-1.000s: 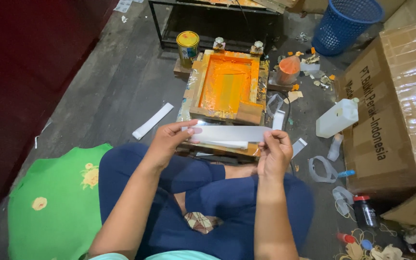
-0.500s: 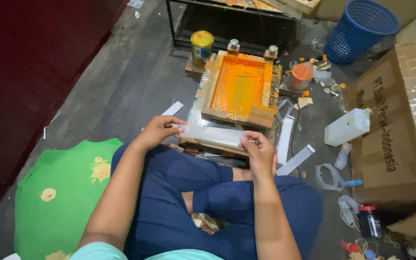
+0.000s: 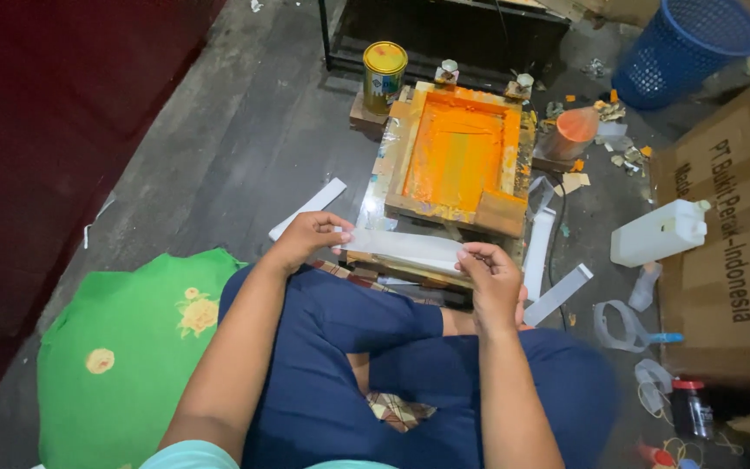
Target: The person sits on the floor and uses a squeegee to spread orange ink across a screen printing frame. They then place a white strip of material under the frame, pull it through to apply the ink, and inspect the result before repeating the process.
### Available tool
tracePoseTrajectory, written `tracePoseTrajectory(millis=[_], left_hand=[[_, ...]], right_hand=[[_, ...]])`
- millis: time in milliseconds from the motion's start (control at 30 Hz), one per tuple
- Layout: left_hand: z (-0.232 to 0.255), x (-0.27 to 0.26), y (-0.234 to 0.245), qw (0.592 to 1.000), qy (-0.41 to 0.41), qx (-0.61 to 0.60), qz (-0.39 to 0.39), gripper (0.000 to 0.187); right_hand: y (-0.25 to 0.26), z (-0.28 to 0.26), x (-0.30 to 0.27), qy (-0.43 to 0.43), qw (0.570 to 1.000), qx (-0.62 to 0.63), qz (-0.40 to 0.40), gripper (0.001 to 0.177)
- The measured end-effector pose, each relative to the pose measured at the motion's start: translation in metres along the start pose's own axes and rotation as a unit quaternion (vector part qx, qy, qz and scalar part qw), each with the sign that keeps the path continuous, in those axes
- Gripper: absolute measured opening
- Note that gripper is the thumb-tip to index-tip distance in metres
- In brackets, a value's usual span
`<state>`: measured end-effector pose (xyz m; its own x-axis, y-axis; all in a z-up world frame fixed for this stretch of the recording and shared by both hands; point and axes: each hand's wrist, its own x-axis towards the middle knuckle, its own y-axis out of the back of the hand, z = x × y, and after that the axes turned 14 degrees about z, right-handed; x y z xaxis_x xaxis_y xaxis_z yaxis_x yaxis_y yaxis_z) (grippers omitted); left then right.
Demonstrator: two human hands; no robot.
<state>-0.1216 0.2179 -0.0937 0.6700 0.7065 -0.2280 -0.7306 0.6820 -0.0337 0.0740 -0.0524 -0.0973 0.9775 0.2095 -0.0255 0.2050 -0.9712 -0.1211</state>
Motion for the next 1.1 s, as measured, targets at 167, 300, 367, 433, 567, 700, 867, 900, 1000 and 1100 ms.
tracePoseTrajectory(millis=[167, 300, 367, 433, 567, 700, 867, 900, 1000, 1100], left_hand=[[-0.001, 0.004, 0.000, 1.000, 0.019, -0.014, -0.005, 0.033], [-0.003, 0.005, 0.000, 0.999, 0.022, -0.029, -0.009, 0.035], [0.000, 0.004, 0.001, 0.999, 0.023, -0.026, -0.011, 0.034], [0.002, 0.003, 0.001, 0.999, 0.023, -0.025, -0.013, 0.034], [0.003, 0.002, 0.001, 0.999, 0.025, -0.026, -0.007, 0.034], [0.001, 0.004, 0.002, 1.000, 0.023, -0.018, 0.000, 0.032], [0.009, 0.000, 0.002, 1.000, 0.022, -0.008, 0.011, 0.031], [0.010, 0.000, 0.003, 1.000, 0.020, -0.004, 0.015, 0.031], [-0.007, 0.012, 0.014, 0.999, -0.018, 0.011, 0.032, 0.029], [-0.013, 0.027, 0.030, 0.996, -0.049, 0.036, 0.070, 0.024]], right_hand=[[-0.004, -0.005, -0.003, -0.001, 1.000, -0.006, 0.011, 0.020], [-0.005, -0.001, -0.002, 0.001, 1.000, -0.013, 0.016, 0.019], [-0.007, -0.007, -0.005, -0.002, 1.000, -0.016, 0.018, 0.019], [-0.007, -0.008, -0.005, -0.002, 1.000, -0.021, 0.019, 0.019], [-0.008, -0.007, -0.004, 0.004, 1.000, -0.023, 0.014, 0.018], [-0.012, -0.011, -0.006, 0.002, 1.000, -0.026, 0.015, 0.018], [-0.014, -0.003, -0.005, -0.003, 0.999, -0.034, 0.012, 0.017], [-0.015, -0.002, -0.004, -0.005, 0.999, -0.036, 0.009, 0.017], [-0.030, -0.004, -0.005, 0.003, 0.999, -0.044, 0.005, 0.016], [-0.049, 0.002, 0.001, 0.034, 0.997, -0.070, -0.020, 0.019]])
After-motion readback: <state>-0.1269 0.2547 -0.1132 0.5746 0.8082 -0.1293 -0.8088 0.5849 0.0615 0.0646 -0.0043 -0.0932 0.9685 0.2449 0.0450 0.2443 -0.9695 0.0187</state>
